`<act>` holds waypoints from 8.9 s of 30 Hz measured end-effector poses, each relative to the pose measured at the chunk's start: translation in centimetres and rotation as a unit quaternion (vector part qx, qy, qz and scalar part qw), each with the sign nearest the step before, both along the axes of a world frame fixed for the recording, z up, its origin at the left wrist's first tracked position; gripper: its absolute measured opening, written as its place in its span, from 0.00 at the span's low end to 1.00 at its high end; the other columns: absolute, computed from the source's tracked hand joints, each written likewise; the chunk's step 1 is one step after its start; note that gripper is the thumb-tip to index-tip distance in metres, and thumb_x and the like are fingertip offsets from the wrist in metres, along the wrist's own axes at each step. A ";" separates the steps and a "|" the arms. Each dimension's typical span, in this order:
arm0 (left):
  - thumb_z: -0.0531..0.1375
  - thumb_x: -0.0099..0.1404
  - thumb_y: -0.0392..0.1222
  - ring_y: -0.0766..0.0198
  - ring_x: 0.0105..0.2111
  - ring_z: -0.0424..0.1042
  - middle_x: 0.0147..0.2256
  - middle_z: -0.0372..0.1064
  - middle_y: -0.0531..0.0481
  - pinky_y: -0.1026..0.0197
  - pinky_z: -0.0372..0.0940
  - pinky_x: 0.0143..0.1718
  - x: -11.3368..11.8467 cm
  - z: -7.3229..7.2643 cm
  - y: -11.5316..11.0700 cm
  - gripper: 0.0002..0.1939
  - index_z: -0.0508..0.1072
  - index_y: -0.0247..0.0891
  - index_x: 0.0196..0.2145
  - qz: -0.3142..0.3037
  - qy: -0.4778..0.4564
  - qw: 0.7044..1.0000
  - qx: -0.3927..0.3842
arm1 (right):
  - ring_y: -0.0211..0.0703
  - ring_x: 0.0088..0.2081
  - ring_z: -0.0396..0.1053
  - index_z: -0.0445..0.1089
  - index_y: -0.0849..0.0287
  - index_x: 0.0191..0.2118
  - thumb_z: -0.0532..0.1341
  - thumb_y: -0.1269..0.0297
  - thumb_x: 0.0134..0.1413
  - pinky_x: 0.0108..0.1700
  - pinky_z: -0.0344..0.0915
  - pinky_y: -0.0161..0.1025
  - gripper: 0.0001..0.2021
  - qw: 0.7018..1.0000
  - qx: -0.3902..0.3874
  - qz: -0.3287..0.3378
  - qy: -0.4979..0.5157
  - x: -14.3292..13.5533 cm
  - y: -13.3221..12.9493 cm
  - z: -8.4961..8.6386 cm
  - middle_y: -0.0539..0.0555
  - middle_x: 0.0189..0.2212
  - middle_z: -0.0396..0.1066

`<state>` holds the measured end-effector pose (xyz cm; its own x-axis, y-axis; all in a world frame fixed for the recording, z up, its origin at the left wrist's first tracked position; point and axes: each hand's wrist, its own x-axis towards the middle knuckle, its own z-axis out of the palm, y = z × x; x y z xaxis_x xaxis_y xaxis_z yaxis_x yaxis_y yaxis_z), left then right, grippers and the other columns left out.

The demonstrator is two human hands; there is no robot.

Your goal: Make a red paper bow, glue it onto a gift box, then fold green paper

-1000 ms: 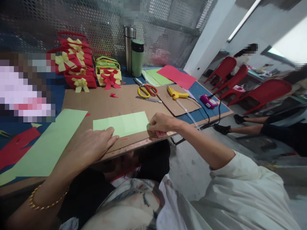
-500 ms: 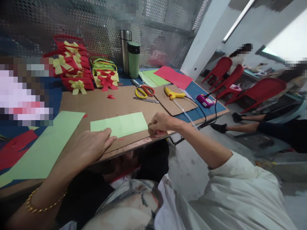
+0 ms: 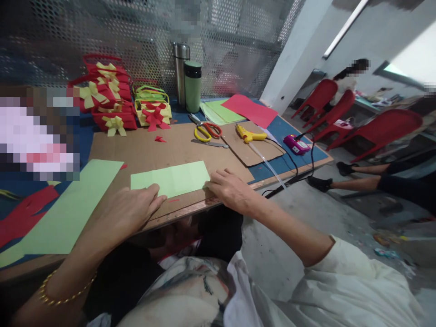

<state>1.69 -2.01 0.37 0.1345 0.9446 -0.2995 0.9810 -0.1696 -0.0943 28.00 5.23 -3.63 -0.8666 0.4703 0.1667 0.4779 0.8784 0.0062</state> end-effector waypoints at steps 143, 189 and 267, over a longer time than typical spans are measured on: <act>0.66 0.60 0.64 0.49 0.41 0.68 0.41 0.73 0.40 0.50 0.58 0.43 4.4 -5.9 -1.2 0.32 0.78 0.41 0.55 -0.155 -0.111 0.924 0.333 | 0.45 0.37 0.64 0.66 0.56 0.33 0.65 0.68 0.60 0.42 0.59 0.42 0.07 0.938 -0.158 -0.100 0.291 -3.0 3.2 -4.1 0.52 0.33 0.68; 0.66 0.65 0.58 0.43 0.59 0.71 0.60 0.71 0.31 0.40 0.56 0.63 5.5 -6.5 0.7 0.32 0.74 0.28 0.55 -0.214 -0.142 0.918 0.303 | 0.50 0.44 0.65 0.75 0.58 0.48 0.55 0.60 0.71 0.48 0.59 0.48 0.13 0.961 0.074 -0.130 0.231 -0.8 -1.4 -4.0 0.60 0.45 0.73; 0.66 0.67 0.46 0.43 0.63 0.68 0.57 0.75 0.37 0.34 0.54 0.65 4.4 -7.0 -0.3 0.18 0.75 0.34 0.51 -0.227 -0.222 0.899 0.302 | 0.37 0.28 0.62 0.74 0.59 0.34 0.63 0.63 0.61 0.31 0.49 0.35 0.07 0.953 -0.238 -0.186 -0.016 -2.5 3.3 1.6 0.51 0.27 0.73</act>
<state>6.06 -2.29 -6.59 0.5267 0.7352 0.4268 0.7878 -0.6107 0.0798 25.52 8.54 -2.03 -0.6263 0.7618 -0.1659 0.7629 0.5549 -0.3319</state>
